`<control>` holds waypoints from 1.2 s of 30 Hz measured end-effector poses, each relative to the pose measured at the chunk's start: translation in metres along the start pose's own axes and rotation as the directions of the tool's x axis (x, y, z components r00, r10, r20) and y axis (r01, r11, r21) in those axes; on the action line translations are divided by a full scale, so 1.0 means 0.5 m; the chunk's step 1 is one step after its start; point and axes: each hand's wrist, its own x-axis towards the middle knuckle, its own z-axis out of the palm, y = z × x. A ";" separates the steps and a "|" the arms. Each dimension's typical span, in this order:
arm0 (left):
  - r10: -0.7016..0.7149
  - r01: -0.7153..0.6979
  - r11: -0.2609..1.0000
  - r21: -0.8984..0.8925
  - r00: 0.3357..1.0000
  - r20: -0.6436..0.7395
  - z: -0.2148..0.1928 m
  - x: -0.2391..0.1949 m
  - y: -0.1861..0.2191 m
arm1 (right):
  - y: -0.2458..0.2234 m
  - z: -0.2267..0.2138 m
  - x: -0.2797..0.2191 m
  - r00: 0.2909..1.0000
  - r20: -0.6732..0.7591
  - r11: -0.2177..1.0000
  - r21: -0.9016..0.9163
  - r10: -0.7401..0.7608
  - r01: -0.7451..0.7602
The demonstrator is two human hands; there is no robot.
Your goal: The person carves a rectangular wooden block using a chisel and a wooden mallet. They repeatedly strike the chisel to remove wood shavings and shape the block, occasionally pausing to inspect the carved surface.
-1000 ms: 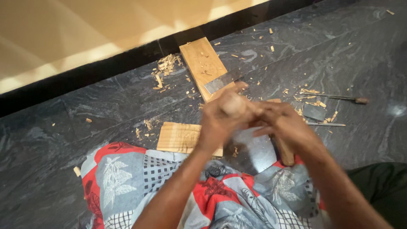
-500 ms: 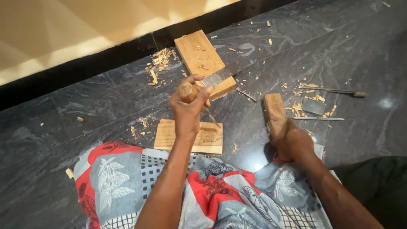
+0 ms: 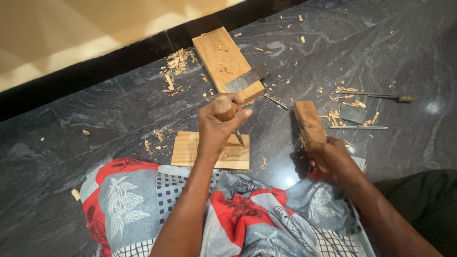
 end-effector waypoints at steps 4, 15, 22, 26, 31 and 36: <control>-0.024 0.024 0.999 0.026 1.000 0.015 0.006 -0.004 -0.004 | -0.016 0.010 -0.022 0.992 -0.018 0.991 -0.051 -0.126 0.125; -0.061 0.055 0.995 0.083 0.995 0.075 0.027 -0.015 -0.004 | -0.121 0.050 -0.129 0.804 -0.187 0.807 -0.334 -0.564 0.488; 0.080 -0.096 0.983 0.155 0.991 0.106 0.064 -0.035 -0.014 | -0.193 0.028 -0.241 0.368 -0.135 0.388 -0.461 -0.920 0.798; -0.081 0.080 0.989 0.121 0.997 0.006 0.033 -0.018 -0.002 | -0.217 0.026 -0.303 0.353 -0.129 0.373 -0.426 -0.927 0.824; -0.103 0.101 0.982 0.162 0.995 0.005 0.025 -0.022 -0.011 | -0.219 0.027 -0.332 0.416 -0.140 0.436 -0.402 -0.898 0.806; 0.055 -0.084 0.971 0.223 0.990 0.133 0.070 -0.065 -0.060 | -0.211 0.036 -0.265 0.320 0.129 0.123 -0.741 -0.939 0.661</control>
